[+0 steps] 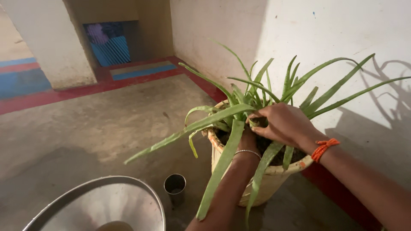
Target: The person pours liquid from a metal cup into a potted aloe vera plant and subsequently uses their hands to press down and arrange the soil and leaves within the pot.
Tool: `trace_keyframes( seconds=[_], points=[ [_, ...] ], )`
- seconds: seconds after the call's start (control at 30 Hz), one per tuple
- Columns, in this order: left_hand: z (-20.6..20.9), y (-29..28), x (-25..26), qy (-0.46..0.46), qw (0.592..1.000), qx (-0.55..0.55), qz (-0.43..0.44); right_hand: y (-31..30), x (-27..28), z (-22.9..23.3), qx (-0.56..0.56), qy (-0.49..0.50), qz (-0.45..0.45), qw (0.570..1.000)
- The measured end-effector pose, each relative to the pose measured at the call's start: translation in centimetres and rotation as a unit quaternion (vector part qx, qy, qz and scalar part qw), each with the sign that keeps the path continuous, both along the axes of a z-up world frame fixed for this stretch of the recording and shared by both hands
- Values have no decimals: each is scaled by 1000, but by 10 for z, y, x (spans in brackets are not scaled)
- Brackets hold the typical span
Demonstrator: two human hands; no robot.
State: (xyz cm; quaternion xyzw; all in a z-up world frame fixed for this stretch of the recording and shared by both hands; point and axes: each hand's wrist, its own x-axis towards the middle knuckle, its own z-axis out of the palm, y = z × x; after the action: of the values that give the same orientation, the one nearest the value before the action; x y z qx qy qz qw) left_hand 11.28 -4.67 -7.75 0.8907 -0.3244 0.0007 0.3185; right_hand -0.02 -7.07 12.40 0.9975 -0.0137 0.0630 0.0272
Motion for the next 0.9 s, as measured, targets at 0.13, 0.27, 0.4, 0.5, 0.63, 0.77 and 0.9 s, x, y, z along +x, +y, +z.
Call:
trace_keyframes(
  seconds=[0.13,0.27,0.4,0.5,0.63,0.77,0.9],
  points=[
    [-10,-5,-1,29,999,-31,-14,-6,3,-3,26,24,-11,999],
    [-8,-12,8,95,987,-124,-43,-4,-2,1,41,27,7,999],
    [-4,18,-1,-144,969,197,-39,2,0,10,32,76,-4,997],
    [2,40,-39,-318,881,349,-35,-7,5,7,39,69,-1,997],
    [33,59,-67,-219,912,336,-91,-18,12,-6,55,52,-1,997],
    [49,52,-85,-101,956,263,-88,-23,11,-16,93,66,-52,992],
    [18,49,-68,-32,979,186,-82,-36,22,-9,143,43,-39,988]
  ],
)
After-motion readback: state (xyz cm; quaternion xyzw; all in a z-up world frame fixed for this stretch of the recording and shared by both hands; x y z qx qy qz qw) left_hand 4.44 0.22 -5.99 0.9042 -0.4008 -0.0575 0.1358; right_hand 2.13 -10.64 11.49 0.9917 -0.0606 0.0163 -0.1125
